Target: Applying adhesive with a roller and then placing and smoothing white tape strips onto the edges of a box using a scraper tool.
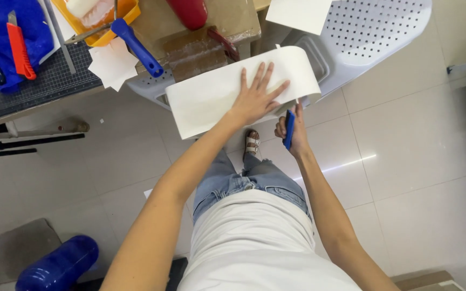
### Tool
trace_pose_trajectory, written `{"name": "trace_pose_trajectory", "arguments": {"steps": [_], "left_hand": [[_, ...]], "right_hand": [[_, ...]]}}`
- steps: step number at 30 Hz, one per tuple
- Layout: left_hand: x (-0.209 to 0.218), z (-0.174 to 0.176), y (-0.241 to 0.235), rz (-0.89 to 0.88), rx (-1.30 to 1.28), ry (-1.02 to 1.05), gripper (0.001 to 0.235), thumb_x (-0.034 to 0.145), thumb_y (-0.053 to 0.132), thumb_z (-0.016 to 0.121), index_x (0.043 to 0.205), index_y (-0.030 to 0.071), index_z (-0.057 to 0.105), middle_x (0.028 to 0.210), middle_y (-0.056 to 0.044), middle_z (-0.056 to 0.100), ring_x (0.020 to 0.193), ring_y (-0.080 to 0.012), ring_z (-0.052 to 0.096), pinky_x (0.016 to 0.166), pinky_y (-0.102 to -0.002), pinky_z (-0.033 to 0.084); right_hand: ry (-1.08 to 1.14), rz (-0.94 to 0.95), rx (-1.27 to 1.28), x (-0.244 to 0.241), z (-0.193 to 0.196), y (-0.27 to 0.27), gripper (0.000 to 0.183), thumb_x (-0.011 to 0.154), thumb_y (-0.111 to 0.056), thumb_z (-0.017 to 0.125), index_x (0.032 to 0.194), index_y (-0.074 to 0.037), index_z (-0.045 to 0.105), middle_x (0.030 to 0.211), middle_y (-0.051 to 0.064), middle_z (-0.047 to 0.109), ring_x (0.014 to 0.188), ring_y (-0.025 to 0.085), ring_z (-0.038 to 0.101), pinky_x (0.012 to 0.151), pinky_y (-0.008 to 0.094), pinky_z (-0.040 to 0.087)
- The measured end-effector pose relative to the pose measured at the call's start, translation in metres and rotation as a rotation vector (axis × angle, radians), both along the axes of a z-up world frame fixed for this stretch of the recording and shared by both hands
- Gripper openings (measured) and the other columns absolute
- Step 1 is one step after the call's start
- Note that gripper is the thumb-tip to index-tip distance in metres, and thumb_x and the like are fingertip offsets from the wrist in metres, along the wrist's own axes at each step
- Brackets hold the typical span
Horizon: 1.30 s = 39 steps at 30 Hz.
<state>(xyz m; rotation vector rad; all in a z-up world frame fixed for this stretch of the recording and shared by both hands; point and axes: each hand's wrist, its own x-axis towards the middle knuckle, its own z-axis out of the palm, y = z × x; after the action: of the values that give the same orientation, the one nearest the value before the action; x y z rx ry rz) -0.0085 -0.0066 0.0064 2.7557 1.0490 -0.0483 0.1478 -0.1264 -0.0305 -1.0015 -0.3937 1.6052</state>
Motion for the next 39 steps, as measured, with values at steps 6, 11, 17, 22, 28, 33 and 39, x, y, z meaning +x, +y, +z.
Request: {"name": "trace_pose_trajectory", "arguments": {"steps": [6,11,17,22,28,33,39], "left_hand": [[-0.067,0.015,-0.020,0.094,-0.018,-0.014,0.061,0.103,0.062,0.023,0.161,0.042,0.016,0.167,-0.022,0.004,0.153,-0.0432,0.001,0.110,-0.080,0.009],[-0.078,0.014,-0.026,0.161,-0.013,0.012,0.074,0.103,0.063,0.026,0.163,0.022,0.015,0.166,-0.027,0.001,0.153,-0.0435,-0.001,0.111,-0.078,0.004],[-0.066,0.017,-0.021,0.147,-0.035,0.026,0.079,0.101,0.067,0.016,0.163,0.018,0.009,0.166,-0.027,-0.001,0.154,-0.0408,-0.003,0.114,-0.075,0.000],[-0.067,0.018,-0.022,0.152,-0.022,0.027,0.079,0.101,0.067,0.016,0.163,0.019,0.008,0.166,-0.026,0.000,0.154,-0.0397,-0.002,0.115,-0.072,0.001],[-0.069,0.016,-0.021,0.138,0.012,0.010,0.080,0.101,0.068,0.016,0.163,0.018,0.007,0.166,-0.027,0.002,0.155,-0.0391,0.002,0.116,-0.071,0.004],[-0.074,0.015,-0.029,0.132,0.040,-0.048,0.105,0.091,0.086,0.032,0.163,0.016,0.002,0.167,-0.025,0.002,0.156,-0.0359,0.009,0.118,-0.071,0.007],[-0.093,-0.010,-0.056,0.381,0.280,-0.261,0.055,0.106,0.045,0.043,0.153,0.016,0.042,0.156,-0.017,0.042,0.145,-0.0312,0.040,0.111,-0.072,0.022]], "right_hand": [[-0.001,0.203,0.057,-0.035,0.000,-0.005,0.057,0.109,-0.037,0.044,0.159,-0.040,0.016,0.058,0.004,0.045,0.044,0.014,0.047,0.043,0.023,0.035],[-0.152,0.363,0.033,-0.049,0.023,-0.006,0.057,0.110,-0.036,0.041,0.161,-0.035,0.017,0.054,0.004,0.050,0.045,0.014,0.049,0.048,0.026,0.039],[-0.124,0.391,0.040,-0.044,0.003,-0.006,0.055,0.110,-0.037,0.039,0.160,-0.040,0.017,0.053,0.005,0.047,0.043,0.015,0.048,0.046,0.024,0.038],[-0.122,0.397,0.037,-0.041,0.002,-0.005,0.054,0.110,-0.036,0.039,0.160,-0.038,0.018,0.053,0.005,0.047,0.042,0.014,0.046,0.045,0.024,0.038],[-0.202,0.386,0.015,-0.041,0.017,-0.002,0.051,0.109,-0.038,0.040,0.158,-0.030,0.028,0.052,0.004,0.046,0.043,0.013,0.046,0.047,0.024,0.039],[-0.296,0.326,-0.014,-0.017,-0.013,0.018,0.042,0.108,-0.044,0.045,0.142,-0.020,0.053,0.050,0.006,0.049,0.043,0.015,0.048,0.044,0.024,0.038],[-0.437,0.287,-0.062,-0.012,0.048,0.050,0.048,0.108,-0.046,0.045,0.099,-0.007,0.072,0.040,0.005,0.044,0.034,0.013,0.045,0.036,0.022,0.034]]}}
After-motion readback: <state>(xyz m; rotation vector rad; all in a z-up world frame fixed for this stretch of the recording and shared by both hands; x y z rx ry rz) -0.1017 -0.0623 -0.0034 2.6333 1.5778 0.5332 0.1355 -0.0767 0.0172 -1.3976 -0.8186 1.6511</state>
